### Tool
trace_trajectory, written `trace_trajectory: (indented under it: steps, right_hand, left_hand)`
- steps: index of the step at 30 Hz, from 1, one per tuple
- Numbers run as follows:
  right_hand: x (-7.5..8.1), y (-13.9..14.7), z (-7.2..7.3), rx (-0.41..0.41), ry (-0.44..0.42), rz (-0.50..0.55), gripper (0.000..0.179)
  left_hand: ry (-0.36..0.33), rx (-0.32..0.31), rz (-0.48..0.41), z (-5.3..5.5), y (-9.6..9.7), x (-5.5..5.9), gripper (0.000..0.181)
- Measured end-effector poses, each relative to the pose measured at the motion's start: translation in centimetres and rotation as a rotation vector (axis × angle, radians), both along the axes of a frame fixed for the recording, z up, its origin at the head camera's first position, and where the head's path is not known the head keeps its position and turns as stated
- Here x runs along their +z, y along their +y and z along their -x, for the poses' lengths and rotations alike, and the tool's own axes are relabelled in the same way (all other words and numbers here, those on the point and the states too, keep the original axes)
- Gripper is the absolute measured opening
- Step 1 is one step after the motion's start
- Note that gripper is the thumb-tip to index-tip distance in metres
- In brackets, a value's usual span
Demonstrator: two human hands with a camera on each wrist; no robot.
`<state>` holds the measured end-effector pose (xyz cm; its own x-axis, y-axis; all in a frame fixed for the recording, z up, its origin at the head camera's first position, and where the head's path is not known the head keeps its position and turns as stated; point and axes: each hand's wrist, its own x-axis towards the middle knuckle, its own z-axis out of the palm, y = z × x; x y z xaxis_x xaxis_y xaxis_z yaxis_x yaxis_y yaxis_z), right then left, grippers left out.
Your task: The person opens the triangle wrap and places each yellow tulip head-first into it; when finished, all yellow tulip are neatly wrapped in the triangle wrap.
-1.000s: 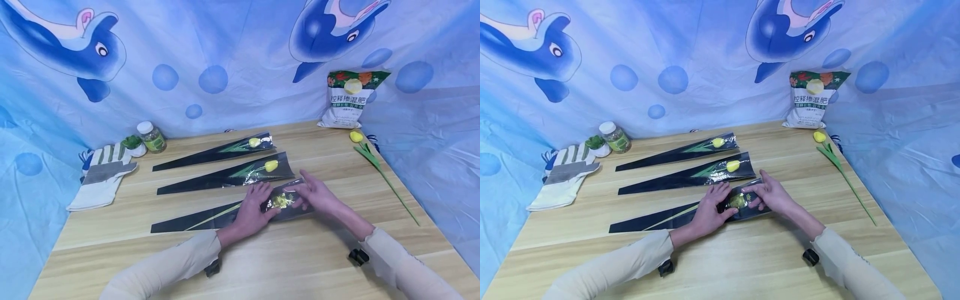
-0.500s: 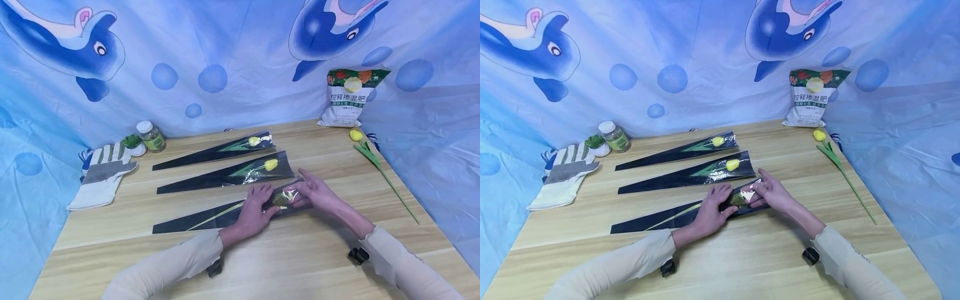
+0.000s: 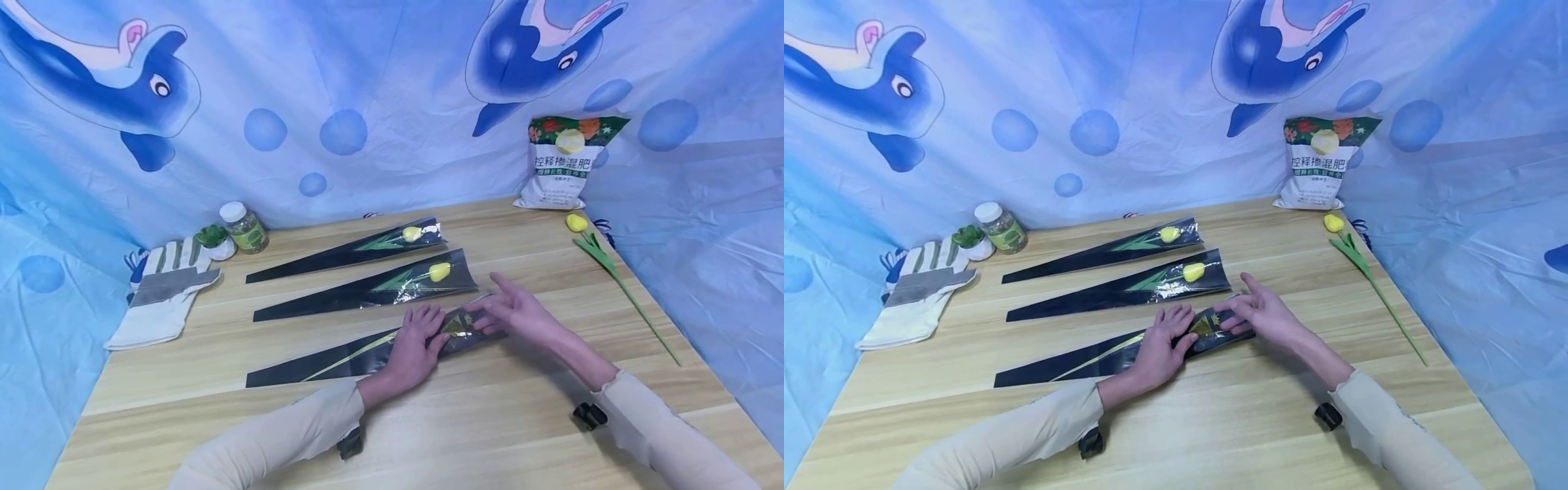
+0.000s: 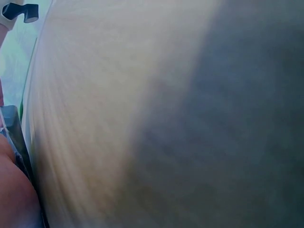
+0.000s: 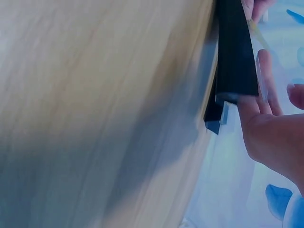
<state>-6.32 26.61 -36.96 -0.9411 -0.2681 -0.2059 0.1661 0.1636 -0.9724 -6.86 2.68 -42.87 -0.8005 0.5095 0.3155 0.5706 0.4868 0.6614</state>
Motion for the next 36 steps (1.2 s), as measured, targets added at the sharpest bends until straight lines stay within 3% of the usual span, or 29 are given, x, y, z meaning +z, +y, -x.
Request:
trace_trajectory:
  steps: [6,18,24,30,36]
  right_hand:
    - [0.6,0.8,-0.3,0.022,0.016,-0.113,0.083]
    - [0.8,1.0,0.0,-0.028,0.062,-0.159,0.081]
    - [1.3,2.0,0.4,-0.050,0.075,-0.146,0.078]
    - [2.6,4.7,0.6,-0.076,0.092,-0.152,0.074]
    - [4.0,9.3,1.4,-0.169,0.185,-0.276,0.057]
  left_hand:
    - [-0.015,0.021,-0.001,-0.1,-0.2,-0.2,0.046]
    - [0.038,0.033,0.034,-0.1,-0.2,-0.5,0.037]
    - [0.026,0.043,0.021,0.0,-0.2,-0.3,0.036]
    - [0.009,0.042,-0.007,0.2,-0.1,-0.2,0.037]
    - [-0.013,0.042,-0.023,0.1,-0.2,-0.2,0.037]
